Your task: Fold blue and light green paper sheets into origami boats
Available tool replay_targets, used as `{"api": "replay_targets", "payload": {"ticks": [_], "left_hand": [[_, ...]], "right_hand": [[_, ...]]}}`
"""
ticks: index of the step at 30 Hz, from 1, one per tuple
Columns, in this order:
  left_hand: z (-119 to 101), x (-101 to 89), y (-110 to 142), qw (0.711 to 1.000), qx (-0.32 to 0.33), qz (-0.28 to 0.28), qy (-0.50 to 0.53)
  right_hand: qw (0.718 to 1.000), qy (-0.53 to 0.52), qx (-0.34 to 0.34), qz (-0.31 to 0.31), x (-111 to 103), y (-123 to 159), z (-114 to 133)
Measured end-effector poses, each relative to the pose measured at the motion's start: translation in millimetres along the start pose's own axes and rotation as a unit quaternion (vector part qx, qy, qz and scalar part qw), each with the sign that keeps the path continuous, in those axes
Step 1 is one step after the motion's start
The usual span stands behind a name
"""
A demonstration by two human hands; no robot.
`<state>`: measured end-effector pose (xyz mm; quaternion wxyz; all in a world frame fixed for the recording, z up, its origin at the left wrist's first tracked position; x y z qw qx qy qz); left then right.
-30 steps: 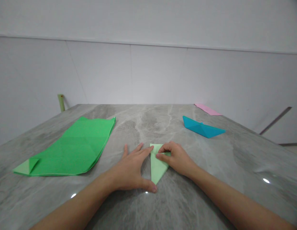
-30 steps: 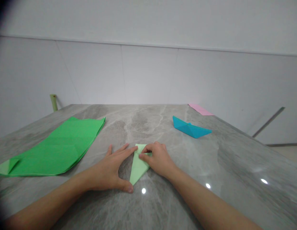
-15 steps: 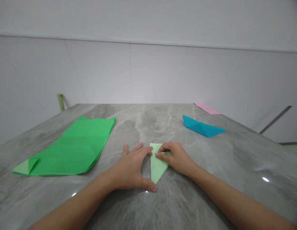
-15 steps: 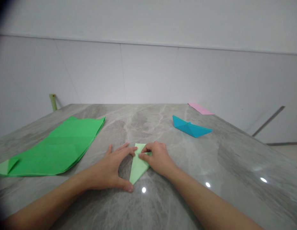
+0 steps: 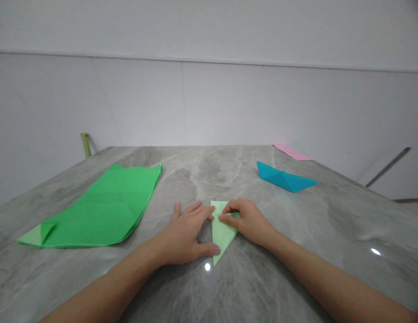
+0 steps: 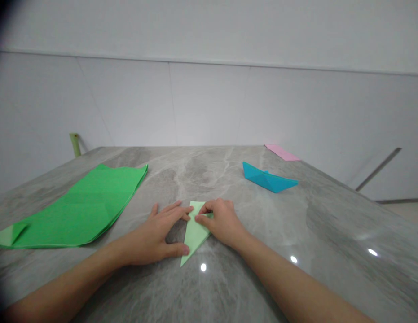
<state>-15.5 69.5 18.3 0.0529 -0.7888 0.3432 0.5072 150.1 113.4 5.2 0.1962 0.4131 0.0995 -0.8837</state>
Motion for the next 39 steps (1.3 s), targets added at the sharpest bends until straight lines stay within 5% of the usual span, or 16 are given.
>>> {"api": "replay_targets", "payload": {"ticks": [39], "left_hand": [[1.6, 1.7, 2.6, 1.0, 0.006, 0.009, -0.005]], "right_hand": [[1.0, 0.004, 0.004, 0.001, -0.4, 0.5, 1.2]]}}
Point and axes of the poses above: each hand's wrist, its own y-axis away from the middle knuckle, its own x-axis out of the palm, z = x × y, the point moved 5 cm from there along -y, towards the middle knuckle, and after that the axes turned 10 degrees about z, right-handed, at the moved point
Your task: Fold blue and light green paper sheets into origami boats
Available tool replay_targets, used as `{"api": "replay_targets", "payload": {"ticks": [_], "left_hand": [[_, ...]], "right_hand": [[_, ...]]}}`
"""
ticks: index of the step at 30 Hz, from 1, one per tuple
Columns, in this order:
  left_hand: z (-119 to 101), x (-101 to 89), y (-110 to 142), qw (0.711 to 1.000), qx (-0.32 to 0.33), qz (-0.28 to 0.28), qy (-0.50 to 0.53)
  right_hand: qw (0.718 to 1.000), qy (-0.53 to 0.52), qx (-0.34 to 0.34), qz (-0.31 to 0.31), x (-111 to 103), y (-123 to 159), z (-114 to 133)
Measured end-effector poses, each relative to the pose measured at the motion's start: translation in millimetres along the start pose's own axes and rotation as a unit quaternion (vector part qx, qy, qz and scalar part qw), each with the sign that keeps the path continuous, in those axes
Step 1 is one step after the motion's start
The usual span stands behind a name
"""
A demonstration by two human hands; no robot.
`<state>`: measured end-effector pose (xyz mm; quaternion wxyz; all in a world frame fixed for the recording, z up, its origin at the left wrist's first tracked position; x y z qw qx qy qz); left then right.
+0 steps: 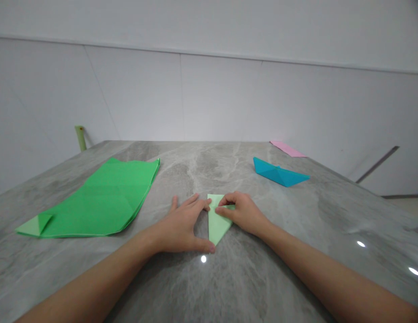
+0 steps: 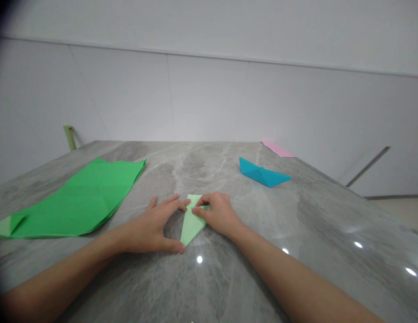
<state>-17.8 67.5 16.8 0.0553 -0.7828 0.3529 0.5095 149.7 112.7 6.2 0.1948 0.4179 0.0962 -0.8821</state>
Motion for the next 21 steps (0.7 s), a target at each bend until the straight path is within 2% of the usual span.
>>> {"api": "replay_targets", "payload": {"ticks": [21], "left_hand": [[-5.6, -0.5, 0.7, 0.999, 0.002, -0.005, -0.041]], "right_hand": [[1.0, 0.021, -0.003, -0.016, 0.3, -0.8, -1.8]]}}
Point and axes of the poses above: each hand's wrist, its own y-axis away from the middle knuckle, its own x-axis out of the palm, z = x × y, the point moved 5 cm from there along -y, towards the middle knuckle, and after that the axes turned 10 degrees about z, right-handed, at the moved point
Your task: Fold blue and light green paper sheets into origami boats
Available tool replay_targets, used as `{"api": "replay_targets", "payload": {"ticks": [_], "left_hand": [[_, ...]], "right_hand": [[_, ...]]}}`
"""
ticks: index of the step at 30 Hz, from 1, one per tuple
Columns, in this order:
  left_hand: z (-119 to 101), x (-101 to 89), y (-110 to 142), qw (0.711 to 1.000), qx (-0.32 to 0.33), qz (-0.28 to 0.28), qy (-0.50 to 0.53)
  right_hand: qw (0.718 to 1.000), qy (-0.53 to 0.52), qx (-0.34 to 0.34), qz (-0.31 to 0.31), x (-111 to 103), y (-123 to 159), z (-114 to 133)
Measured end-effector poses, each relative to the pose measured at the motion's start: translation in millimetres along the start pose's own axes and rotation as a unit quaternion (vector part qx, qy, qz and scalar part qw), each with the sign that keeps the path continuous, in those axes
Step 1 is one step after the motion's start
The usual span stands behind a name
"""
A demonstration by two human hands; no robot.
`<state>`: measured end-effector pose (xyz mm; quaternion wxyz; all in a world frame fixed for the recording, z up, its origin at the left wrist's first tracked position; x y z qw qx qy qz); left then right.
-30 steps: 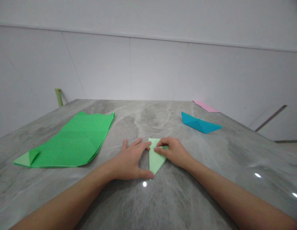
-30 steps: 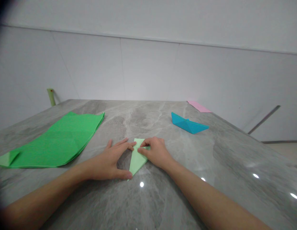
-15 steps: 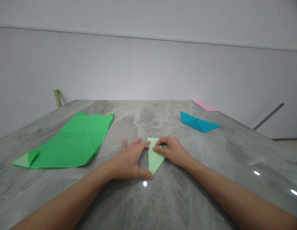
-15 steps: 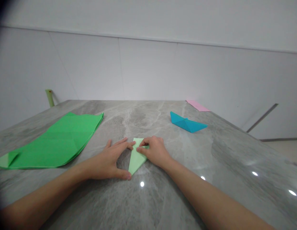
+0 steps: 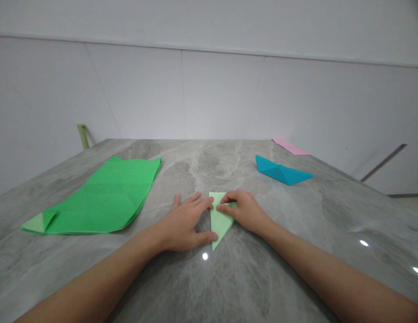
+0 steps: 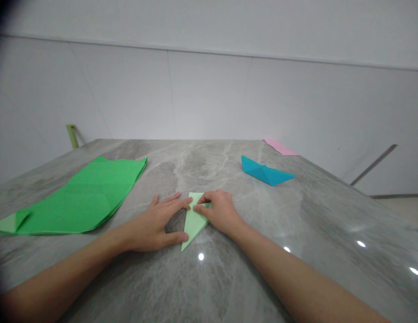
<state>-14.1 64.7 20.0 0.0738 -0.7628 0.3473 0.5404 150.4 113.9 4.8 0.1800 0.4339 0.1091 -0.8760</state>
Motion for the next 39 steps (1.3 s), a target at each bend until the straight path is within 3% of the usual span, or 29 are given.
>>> {"api": "replay_targets", "payload": {"ticks": [10, 17, 22, 31, 39], "left_hand": [[-2.1, -1.1, -1.8, 1.0, -0.01, -0.004, 0.001], [17.6, -5.3, -4.9, 0.997, -0.064, -0.048, -0.015], [28.3, -8.1, -6.3, 0.995, -0.089, -0.05, -0.01], [28.0, -7.0, -8.4, 0.996, -0.087, -0.027, -0.01], [15.0, -4.0, -5.5, 0.999, -0.052, 0.001, -0.012]], "right_hand": [[1.0, 0.002, 0.005, -0.001, -0.7, -0.3, 2.0], [0.985, 0.024, -0.051, -0.165, -12.6, 16.3, 10.8], [0.977, 0.118, -0.138, -0.11, 0.8, 24.2, 26.3], [0.997, 0.081, 0.004, -0.006, 9.5, 10.7, 9.9], [0.994, 0.101, -0.039, 0.004, 7.0, 19.9, 16.4]]}}
Point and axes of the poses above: each hand's wrist, its own y-axis away from the middle knuckle, its own x-axis out of the palm, z = x × y, the point moved 5 cm from there along -y, towards the middle knuckle, and after that the axes turned 10 degrees about z, right-handed, at the moved point
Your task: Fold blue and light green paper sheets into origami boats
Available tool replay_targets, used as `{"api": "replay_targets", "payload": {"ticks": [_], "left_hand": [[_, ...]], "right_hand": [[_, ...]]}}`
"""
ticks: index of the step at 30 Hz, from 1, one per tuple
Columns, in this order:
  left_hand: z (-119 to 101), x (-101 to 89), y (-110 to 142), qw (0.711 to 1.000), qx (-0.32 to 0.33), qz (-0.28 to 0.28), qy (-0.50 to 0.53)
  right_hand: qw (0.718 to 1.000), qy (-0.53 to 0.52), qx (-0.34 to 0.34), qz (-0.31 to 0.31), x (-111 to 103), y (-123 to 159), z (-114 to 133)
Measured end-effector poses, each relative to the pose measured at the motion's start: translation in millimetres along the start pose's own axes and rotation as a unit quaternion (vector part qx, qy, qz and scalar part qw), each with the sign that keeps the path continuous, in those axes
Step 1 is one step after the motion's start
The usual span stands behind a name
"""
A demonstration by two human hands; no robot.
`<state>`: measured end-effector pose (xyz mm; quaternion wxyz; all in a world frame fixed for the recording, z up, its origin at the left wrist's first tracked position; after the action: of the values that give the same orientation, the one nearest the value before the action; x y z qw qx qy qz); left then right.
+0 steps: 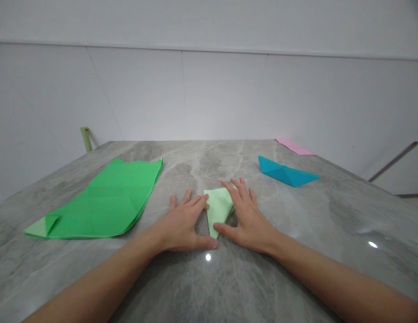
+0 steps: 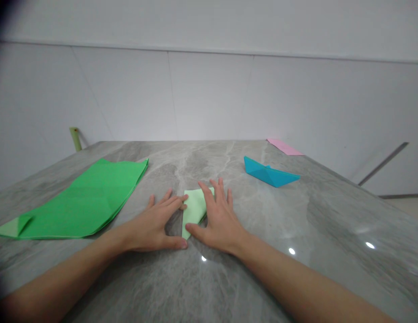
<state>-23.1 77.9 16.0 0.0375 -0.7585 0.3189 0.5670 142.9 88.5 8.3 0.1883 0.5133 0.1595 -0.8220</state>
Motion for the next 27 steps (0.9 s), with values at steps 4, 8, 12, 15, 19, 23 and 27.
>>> {"api": "replay_targets", "payload": {"ticks": [4, 8, 12, 15, 19, 23, 27], "left_hand": [[-2.4, -0.7, 2.1, 1.0, 0.012, 0.003, 0.004], [-0.8, -0.2, 2.2, 1.0, 0.01, 0.004, 0.007], [-1.0, 0.0, 1.4, 1.0, 0.009, -0.001, 0.004], [-1.5, -0.2, 1.4, 1.0, 0.007, 0.005, 0.008], [-1.0, -1.2, 2.3, 1.0, 0.008, 0.006, 0.006], [-0.1, -2.0, 2.7, 1.0, 0.011, 0.001, 0.0], [-0.8, -2.4, 3.7, 1.0, 0.012, 0.004, 0.007]], "right_hand": [[1.0, 0.009, 0.01, 0.0, 2.7, -0.3, -2.8], [1.0, 0.013, 0.012, 0.005, 5.3, -2.7, -4.4], [1.0, 0.022, 0.006, 0.003, 5.4, -3.3, -2.8], [1.0, 0.024, -0.006, 0.019, 6.2, -2.6, 0.0], [0.999, 0.02, -0.028, 0.027, 6.7, -0.6, 2.4], [0.999, 0.025, -0.023, 0.035, 7.1, -0.4, 1.8], [0.999, 0.022, -0.022, 0.032, 5.3, -0.5, 3.4]]}}
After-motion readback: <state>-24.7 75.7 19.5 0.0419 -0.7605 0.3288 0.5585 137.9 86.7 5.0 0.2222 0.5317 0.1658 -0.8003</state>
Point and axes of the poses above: each hand's wrist, its own y-axis away from the middle knuckle, its own x-axis out of the palm, z = x × y, the point moved 5 cm from there along -y, towards the middle knuckle, and after that the axes turned 10 degrees about z, right-handed, at the moved point
